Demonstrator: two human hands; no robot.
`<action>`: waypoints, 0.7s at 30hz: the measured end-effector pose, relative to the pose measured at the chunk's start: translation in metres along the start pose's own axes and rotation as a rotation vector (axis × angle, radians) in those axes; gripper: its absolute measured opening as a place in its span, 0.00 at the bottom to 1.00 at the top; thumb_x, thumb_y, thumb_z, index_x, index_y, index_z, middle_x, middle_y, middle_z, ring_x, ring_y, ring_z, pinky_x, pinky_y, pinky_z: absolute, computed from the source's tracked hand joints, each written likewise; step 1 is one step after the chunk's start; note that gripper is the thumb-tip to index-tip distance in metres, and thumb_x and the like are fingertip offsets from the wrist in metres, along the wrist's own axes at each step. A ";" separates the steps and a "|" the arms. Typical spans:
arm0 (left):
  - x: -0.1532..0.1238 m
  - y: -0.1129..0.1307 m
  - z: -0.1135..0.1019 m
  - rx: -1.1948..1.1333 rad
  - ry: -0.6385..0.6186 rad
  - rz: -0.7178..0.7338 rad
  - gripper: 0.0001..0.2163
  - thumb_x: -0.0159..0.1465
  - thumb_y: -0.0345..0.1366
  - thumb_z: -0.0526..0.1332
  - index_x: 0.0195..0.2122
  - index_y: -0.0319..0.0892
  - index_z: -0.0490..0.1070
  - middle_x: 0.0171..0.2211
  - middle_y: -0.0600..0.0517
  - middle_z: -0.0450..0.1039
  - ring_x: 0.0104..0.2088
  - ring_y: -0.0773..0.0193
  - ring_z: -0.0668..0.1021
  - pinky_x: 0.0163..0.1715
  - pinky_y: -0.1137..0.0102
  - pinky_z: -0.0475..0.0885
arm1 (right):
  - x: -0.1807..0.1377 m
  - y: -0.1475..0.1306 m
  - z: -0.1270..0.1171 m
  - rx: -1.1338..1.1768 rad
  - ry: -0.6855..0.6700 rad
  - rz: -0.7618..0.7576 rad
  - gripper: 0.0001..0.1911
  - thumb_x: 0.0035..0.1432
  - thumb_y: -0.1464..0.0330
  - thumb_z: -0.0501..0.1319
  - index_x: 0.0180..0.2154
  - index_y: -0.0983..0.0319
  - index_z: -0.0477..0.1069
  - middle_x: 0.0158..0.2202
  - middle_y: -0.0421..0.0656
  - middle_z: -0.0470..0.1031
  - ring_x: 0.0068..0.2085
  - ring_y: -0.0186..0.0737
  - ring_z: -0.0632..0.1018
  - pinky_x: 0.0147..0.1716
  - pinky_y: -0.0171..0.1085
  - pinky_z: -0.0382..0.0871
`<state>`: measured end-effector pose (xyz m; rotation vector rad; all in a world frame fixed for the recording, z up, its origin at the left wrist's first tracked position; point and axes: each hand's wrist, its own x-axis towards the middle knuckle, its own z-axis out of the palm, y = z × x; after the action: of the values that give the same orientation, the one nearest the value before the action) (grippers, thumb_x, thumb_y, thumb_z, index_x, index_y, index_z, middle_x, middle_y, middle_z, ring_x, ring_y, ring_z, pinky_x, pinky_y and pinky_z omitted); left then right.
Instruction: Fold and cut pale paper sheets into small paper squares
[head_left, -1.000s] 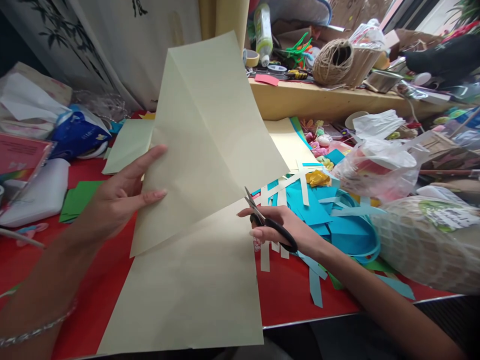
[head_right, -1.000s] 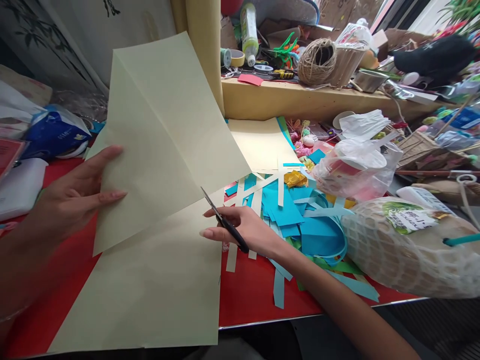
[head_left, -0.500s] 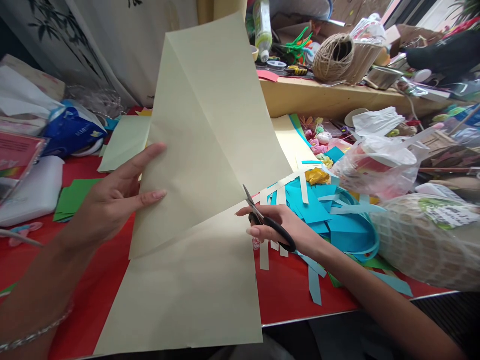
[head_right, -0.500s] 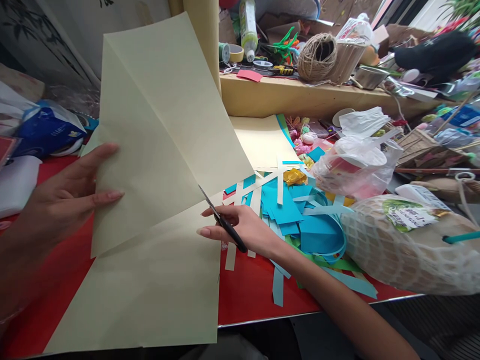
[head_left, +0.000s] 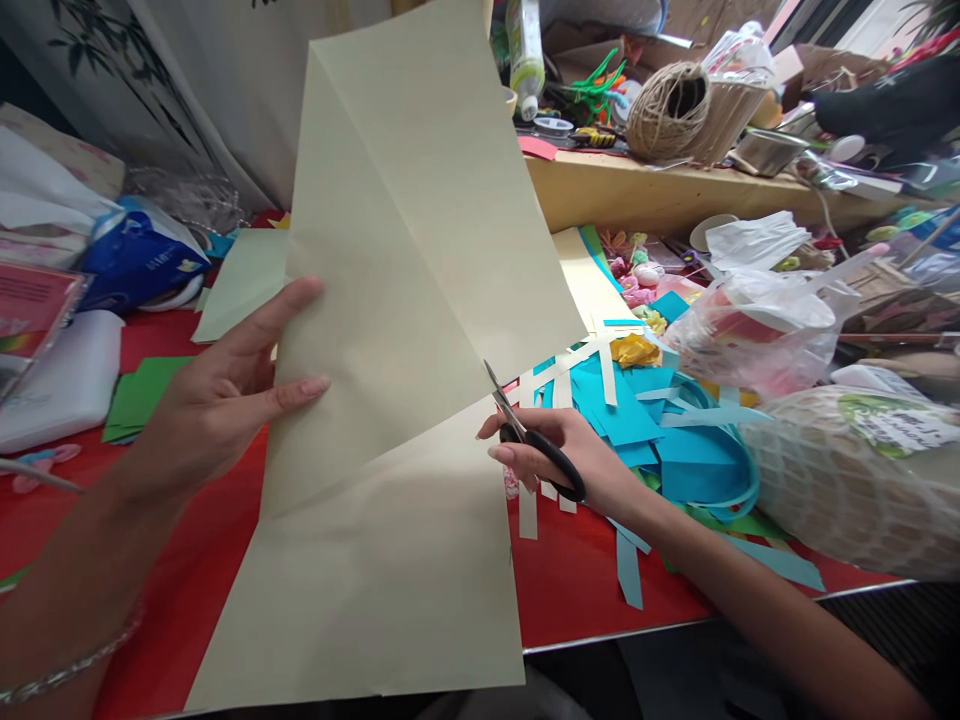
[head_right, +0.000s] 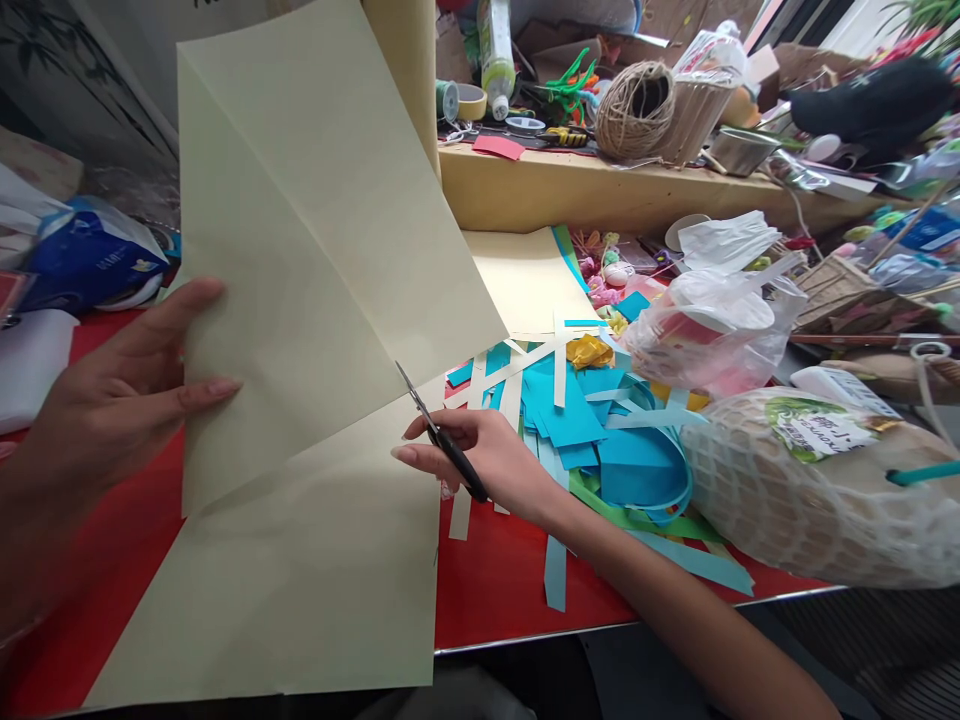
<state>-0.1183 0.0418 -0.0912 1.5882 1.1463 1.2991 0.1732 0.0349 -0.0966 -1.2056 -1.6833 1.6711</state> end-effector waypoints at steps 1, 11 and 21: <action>0.000 0.000 0.000 0.003 -0.002 0.005 0.31 0.53 0.32 0.68 0.58 0.58 0.63 0.60 0.62 0.63 0.60 0.55 0.66 0.50 0.66 0.71 | 0.000 0.001 0.001 0.009 0.003 -0.002 0.11 0.52 0.62 0.65 0.35 0.61 0.73 0.19 0.34 0.64 0.21 0.29 0.68 0.24 0.30 0.60; 0.002 -0.002 -0.001 0.052 -0.006 -0.003 0.31 0.54 0.34 0.68 0.59 0.57 0.62 0.59 0.62 0.63 0.58 0.59 0.69 0.49 0.71 0.71 | 0.000 0.002 0.005 0.068 0.030 -0.006 0.10 0.50 0.63 0.67 0.29 0.62 0.70 0.18 0.34 0.63 0.19 0.27 0.66 0.19 0.28 0.60; -0.002 -0.007 -0.007 0.174 -0.019 -0.029 0.33 0.54 0.39 0.67 0.60 0.58 0.58 0.59 0.60 0.64 0.56 0.57 0.70 0.50 0.63 0.70 | 0.000 0.003 0.005 0.082 0.036 0.005 0.11 0.51 0.61 0.66 0.31 0.62 0.71 0.15 0.33 0.63 0.18 0.27 0.67 0.20 0.29 0.62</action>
<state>-0.1265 0.0422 -0.0968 1.6980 1.2948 1.1905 0.1701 0.0314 -0.1003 -1.1952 -1.5755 1.6947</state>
